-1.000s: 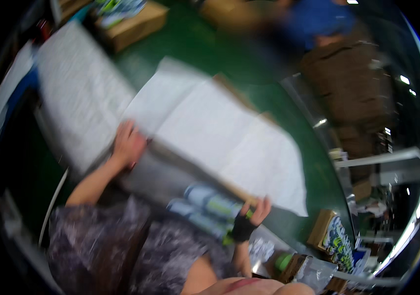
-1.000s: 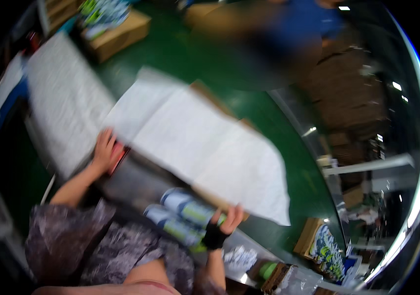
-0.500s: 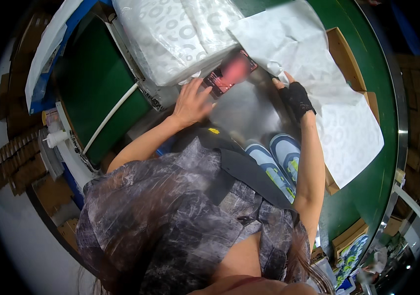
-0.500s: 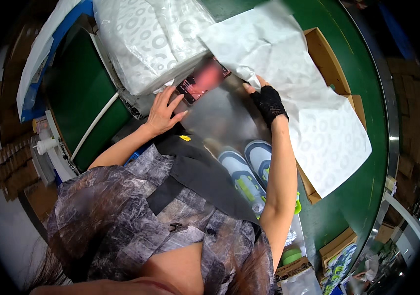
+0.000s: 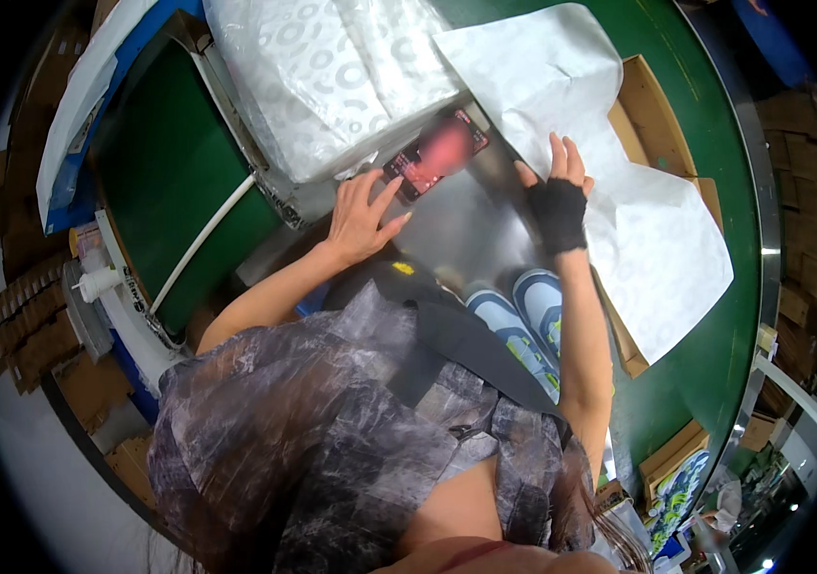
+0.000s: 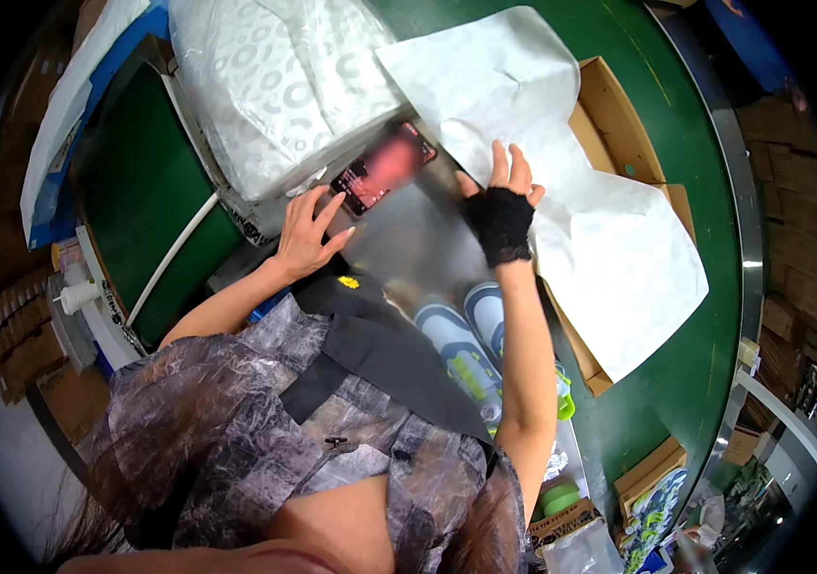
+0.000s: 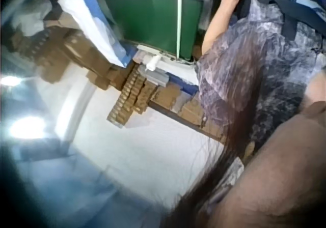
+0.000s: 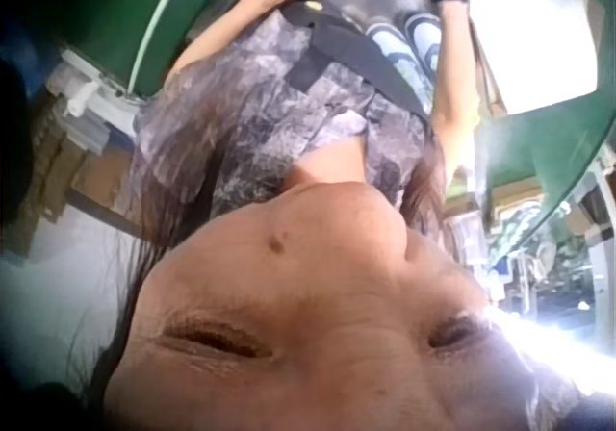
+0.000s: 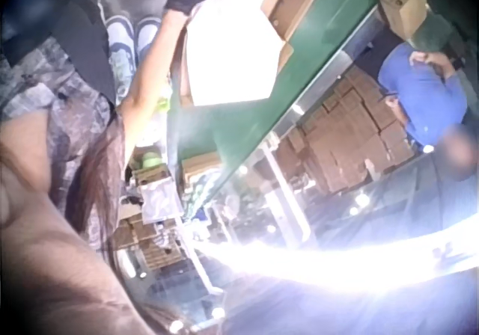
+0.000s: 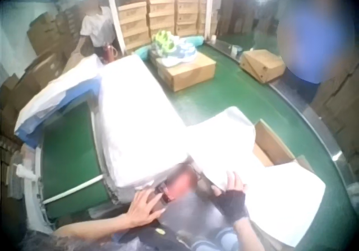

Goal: The person places pairs of sneakers into cardboard boxes on a conveyor belt. They line the box with tissue paper, insert the shoes, fold the paper over, close the box, and move it down the line. This process is repeated for multiple pairs of shoes.

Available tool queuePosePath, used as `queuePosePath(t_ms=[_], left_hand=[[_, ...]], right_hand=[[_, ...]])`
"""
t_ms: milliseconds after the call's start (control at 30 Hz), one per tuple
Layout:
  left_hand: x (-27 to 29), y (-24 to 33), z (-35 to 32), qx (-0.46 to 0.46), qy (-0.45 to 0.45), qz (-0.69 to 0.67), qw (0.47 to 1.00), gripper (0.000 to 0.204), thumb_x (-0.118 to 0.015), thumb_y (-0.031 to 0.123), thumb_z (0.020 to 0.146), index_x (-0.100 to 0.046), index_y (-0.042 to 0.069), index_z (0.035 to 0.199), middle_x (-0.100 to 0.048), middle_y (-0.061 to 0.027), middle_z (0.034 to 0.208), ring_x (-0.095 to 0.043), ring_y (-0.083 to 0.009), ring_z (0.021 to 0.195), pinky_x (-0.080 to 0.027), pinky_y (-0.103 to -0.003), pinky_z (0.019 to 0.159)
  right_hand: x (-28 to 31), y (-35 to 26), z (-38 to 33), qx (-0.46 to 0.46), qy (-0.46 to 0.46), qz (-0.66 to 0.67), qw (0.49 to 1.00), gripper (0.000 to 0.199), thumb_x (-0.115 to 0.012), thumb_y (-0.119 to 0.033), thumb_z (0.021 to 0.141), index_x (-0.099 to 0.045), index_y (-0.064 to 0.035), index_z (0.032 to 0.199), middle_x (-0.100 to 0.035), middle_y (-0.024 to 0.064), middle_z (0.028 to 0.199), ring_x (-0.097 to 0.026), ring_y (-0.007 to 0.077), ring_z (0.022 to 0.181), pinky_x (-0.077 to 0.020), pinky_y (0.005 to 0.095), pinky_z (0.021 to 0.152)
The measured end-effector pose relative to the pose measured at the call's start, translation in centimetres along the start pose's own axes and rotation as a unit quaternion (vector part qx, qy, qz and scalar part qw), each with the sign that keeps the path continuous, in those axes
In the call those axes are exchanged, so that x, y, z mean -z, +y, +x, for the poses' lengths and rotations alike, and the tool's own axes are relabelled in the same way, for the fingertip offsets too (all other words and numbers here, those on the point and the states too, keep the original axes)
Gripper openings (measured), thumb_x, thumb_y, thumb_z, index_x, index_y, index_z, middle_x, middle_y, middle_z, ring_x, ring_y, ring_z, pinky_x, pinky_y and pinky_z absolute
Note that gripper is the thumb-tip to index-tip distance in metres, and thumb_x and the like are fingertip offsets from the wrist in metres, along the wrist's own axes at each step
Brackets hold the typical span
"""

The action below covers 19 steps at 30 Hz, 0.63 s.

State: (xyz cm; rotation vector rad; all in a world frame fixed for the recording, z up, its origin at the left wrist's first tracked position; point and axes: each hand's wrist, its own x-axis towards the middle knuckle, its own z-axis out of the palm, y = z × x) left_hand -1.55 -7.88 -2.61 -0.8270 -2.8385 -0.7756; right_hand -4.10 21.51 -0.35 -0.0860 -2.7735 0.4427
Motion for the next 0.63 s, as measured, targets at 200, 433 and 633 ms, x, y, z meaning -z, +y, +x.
queuePosePath(t_ms=[200,433,633], left_hand=[[-1.0,0.1,4.0,-0.015,0.033,0.006,0.999,0.071,-0.068,0.035,0.071,-0.039,-0.007,0.119,-0.038,-0.0237,0.120,-0.041,-0.0382,0.103,-0.035,-0.044,0.088],[-0.8,1.2,5.7,0.060,-0.105,-0.024,0.992,0.078,-0.070,0.034,0.065,-0.034,-0.004,0.123,-0.043,-0.0227,0.117,-0.039,-0.0386,0.109,-0.033,-0.044,0.092],[1.2,3.3,6.1,0.105,-0.104,-0.168,0.975,0.095,-0.067,0.026,0.063,-0.011,-0.006,0.133,-0.021,-0.0245,0.136,-0.023,-0.0404,0.124,-0.021,-0.044,0.103]], right_hand=[[1.1,-1.3,-1.7,-0.013,-0.004,0.017,1.000,0.061,-0.070,-0.032,0.068,-0.046,-0.0092,0.119,-0.041,0.0150,0.124,-0.043,0.0307,0.111,-0.0293,0.0494,0.089],[1.5,0.3,-5.6,0.041,0.019,0.006,0.999,0.052,-0.063,-0.028,0.073,-0.045,-0.0037,0.115,-0.038,0.0305,0.120,-0.045,0.0442,0.101,-0.0385,0.0492,0.085],[2.8,-0.9,-6.7,0.018,0.116,0.132,0.984,0.049,-0.069,-0.025,0.065,-0.054,-0.0075,0.108,-0.043,0.0221,0.121,-0.047,0.0394,0.106,-0.0409,0.0463,0.089]])
